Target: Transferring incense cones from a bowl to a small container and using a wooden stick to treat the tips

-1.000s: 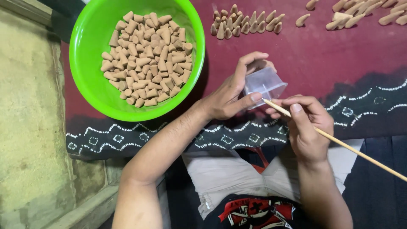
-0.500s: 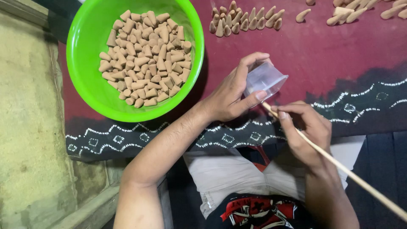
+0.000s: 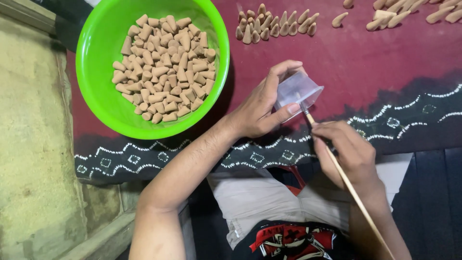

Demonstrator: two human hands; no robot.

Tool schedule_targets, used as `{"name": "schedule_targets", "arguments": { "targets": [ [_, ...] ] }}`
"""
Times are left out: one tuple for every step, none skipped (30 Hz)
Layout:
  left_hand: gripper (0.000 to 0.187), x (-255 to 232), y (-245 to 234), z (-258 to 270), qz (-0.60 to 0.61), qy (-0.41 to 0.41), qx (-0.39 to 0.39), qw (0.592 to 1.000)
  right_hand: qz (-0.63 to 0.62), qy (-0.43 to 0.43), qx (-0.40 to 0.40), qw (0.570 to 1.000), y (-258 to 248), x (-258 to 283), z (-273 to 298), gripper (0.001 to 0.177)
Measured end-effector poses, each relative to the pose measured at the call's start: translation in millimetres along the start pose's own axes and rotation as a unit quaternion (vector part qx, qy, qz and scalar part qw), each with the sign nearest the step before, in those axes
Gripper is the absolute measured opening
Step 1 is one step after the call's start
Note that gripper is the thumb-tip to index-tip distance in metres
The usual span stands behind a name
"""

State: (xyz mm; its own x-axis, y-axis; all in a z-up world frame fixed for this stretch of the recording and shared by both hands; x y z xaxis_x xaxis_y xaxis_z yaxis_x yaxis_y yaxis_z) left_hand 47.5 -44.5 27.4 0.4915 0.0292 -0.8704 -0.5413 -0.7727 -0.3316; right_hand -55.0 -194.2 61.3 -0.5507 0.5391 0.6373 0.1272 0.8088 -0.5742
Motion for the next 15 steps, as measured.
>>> {"name": "schedule_targets", "arguments": {
  "targets": [
    [0.065, 0, 0, -1, -0.001, -0.005, 0.001, 1.000, -0.021, -0.005, 0.028, 0.999, 3, 5, -3, 0.009],
    [0.065, 1, 1, 0, -0.002, -0.005, 0.004, 1.000, -0.021, -0.004, 0.026, 0.999, 0, 4, -1, 0.009],
    [0.064, 2, 3, 1, 0.013, -0.003, 0.008, 1.000, -0.025, 0.005, 0.002, 1.000, -6, 3, 1, 0.007],
    [0.064, 3, 2, 0, 0.024, 0.001, 0.013, 1.000, -0.030, 0.011, -0.025, 0.999, -12, 1, 2, 0.007],
    [0.064, 4, 2, 0, 0.020, 0.004, 0.015, 1.000, -0.029, 0.009, -0.029, 0.999, -15, -1, -1, 0.007],
    [0.064, 5, 3, 0, 0.027, -0.002, 0.013, 1.000, -0.027, 0.007, -0.015, 0.999, -16, -2, -1, 0.007],
    [0.063, 7, 5, 0, 0.033, -0.009, 0.011, 0.999, -0.024, 0.006, -0.001, 1.000, -18, -4, -1, 0.008],
    [0.063, 10, 7, 0, 0.033, -0.005, 0.019, 0.999, -0.021, 0.008, -0.009, 1.000, -17, -7, 1, 0.008],
    [0.065, 13, 6, -1, 0.028, 0.009, 0.010, 1.000, -0.075, 0.006, -0.024, 0.997, -19, -11, 2, 0.005],
    [0.066, 15, 6, -2, 0.023, 0.021, 0.001, 1.000, -0.130, 0.002, -0.038, 0.991, -21, -15, 3, 0.006],
    [0.066, 13, 7, -3, 0.021, 0.025, 0.007, 0.999, -0.128, 0.003, -0.045, 0.991, -26, -17, 4, 0.006],
    [0.067, 12, 7, -4, 0.006, 0.017, 0.008, 1.000, -0.134, 0.007, -0.065, 0.989, -32, -20, 5, 0.005],
    [0.068, 12, 8, -6, -0.009, 0.010, 0.009, 1.000, -0.141, 0.011, -0.085, 0.986, -39, -24, 6, 0.004],
    [0.068, 9, 12, -7, -0.010, 0.014, 0.015, 1.000, -0.139, 0.011, -0.092, 0.986, -41, -27, 8, 0.004],
    [0.068, 8, 14, -8, -0.014, 0.002, 0.016, 1.000, -0.113, 0.007, -0.092, 0.989, -42, -29, 9, 0.003]
  ]
}}
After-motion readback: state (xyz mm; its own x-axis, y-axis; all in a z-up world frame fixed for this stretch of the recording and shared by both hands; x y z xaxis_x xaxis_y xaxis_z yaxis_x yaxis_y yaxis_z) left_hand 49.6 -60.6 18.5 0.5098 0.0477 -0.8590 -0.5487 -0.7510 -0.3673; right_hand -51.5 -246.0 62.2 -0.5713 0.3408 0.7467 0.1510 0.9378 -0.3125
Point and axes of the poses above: each hand's wrist, its own z-axis away from the middle knuckle, its own y-axis out of the palm, x = y × z, the point moved 7 cm from there along -z, towards the middle knuckle, and after that the axes turned 3 degrees about -z, right-handed, at the moved point
